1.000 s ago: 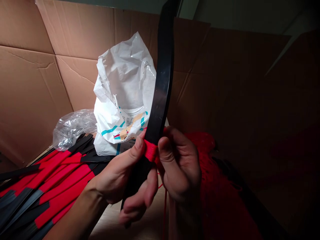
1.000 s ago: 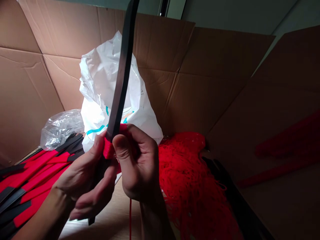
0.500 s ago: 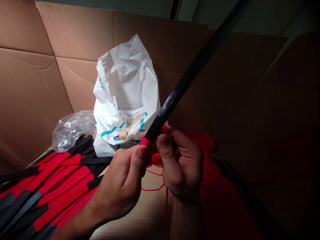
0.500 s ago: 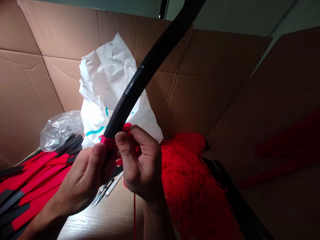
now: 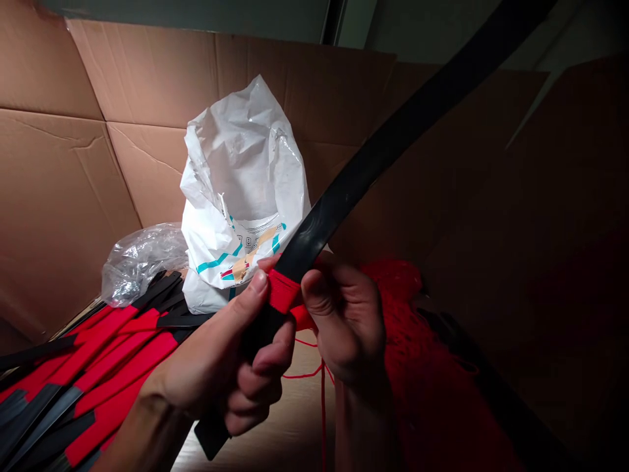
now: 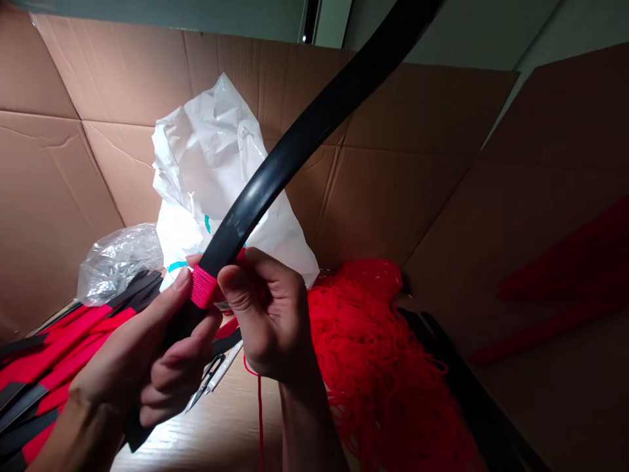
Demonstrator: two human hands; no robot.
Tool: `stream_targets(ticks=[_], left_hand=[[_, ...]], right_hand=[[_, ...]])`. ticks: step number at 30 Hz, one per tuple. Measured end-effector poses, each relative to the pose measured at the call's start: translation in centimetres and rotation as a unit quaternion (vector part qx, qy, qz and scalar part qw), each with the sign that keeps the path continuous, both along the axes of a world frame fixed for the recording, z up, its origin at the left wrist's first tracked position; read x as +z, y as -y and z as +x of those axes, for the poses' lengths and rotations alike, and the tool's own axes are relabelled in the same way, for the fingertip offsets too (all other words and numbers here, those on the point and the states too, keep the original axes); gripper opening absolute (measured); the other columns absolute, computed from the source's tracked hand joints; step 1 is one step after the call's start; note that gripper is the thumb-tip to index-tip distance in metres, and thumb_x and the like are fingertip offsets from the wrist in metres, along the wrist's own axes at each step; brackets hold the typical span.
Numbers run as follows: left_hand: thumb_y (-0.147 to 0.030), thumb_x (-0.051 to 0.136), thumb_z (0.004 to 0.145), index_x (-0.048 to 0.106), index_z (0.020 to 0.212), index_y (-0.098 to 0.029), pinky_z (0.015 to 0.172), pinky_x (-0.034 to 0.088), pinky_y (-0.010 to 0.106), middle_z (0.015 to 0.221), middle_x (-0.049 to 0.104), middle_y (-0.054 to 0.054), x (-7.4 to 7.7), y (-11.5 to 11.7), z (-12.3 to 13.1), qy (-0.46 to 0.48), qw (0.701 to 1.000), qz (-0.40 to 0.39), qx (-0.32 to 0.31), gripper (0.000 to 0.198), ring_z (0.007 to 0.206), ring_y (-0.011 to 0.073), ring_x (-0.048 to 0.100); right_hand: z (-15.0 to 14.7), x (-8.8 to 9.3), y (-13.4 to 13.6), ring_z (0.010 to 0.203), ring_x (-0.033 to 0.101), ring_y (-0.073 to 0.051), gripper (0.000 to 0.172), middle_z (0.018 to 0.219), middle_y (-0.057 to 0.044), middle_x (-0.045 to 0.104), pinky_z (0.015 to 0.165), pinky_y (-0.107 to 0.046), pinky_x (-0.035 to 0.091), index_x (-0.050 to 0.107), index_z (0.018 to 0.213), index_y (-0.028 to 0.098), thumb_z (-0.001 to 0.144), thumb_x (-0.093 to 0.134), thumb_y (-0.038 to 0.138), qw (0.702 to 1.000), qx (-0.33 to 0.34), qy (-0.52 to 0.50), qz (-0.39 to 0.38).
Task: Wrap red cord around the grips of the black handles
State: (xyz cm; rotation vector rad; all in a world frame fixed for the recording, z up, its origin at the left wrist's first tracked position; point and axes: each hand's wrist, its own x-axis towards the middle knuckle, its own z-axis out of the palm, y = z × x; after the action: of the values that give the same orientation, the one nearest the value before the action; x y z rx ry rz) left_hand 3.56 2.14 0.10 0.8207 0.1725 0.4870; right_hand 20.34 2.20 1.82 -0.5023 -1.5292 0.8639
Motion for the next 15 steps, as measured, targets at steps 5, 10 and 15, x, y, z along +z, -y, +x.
stream_targets(ticks=[5, 10, 15], left_hand=[[-0.085, 0.033, 0.100, 0.057, 0.067, -0.019, 0.033, 0.033, 0.022, 0.043, 0.038, -0.006, -0.2, -1.0, 1.0, -0.015, 0.997, 0.076, -0.019, 0.078, 0.029, 0.0086, 0.032], [-0.053, 0.052, 0.110, 0.058, 0.091, -0.020, 0.066, 0.044, 0.027, 0.077, 0.062, 0.001, 0.4, 0.5, 2.1, -0.247, 0.754, 0.395, 0.463, 0.038, 0.070, 0.0154, 0.056], [-0.041, 0.040, 0.115, 0.054, 0.088, -0.022, 0.065, 0.037, 0.029, 0.076, 0.059, 0.001, 0.6, 1.7, 2.0, -0.247, 0.691, 0.495, 0.465, 0.036, 0.065, 0.0154, 0.049]], right_hand=[[-0.3, -0.1, -0.3, 0.067, 0.053, -0.016, 0.027, 0.075, 0.000, 0.056, 0.061, -0.031, 0.042, 0.064, 0.087, 0.025, 0.107, 0.065, 0.043, 0.997, -0.065, 0.021, 0.026], [-0.9, -0.2, -0.1, 0.063, 0.048, -0.013, 0.035, 0.069, 0.002, 0.051, 0.058, -0.030, 0.038, 0.053, 0.077, 0.023, 0.107, 0.065, 0.036, 0.942, -0.293, 0.112, 0.123], [-1.0, 0.5, 1.2, 0.070, 0.059, -0.016, 0.021, 0.083, -0.001, 0.065, 0.061, -0.030, 0.049, 0.072, 0.102, 0.025, 0.109, 0.062, 0.042, 0.976, -0.195, 0.068, 0.071]])
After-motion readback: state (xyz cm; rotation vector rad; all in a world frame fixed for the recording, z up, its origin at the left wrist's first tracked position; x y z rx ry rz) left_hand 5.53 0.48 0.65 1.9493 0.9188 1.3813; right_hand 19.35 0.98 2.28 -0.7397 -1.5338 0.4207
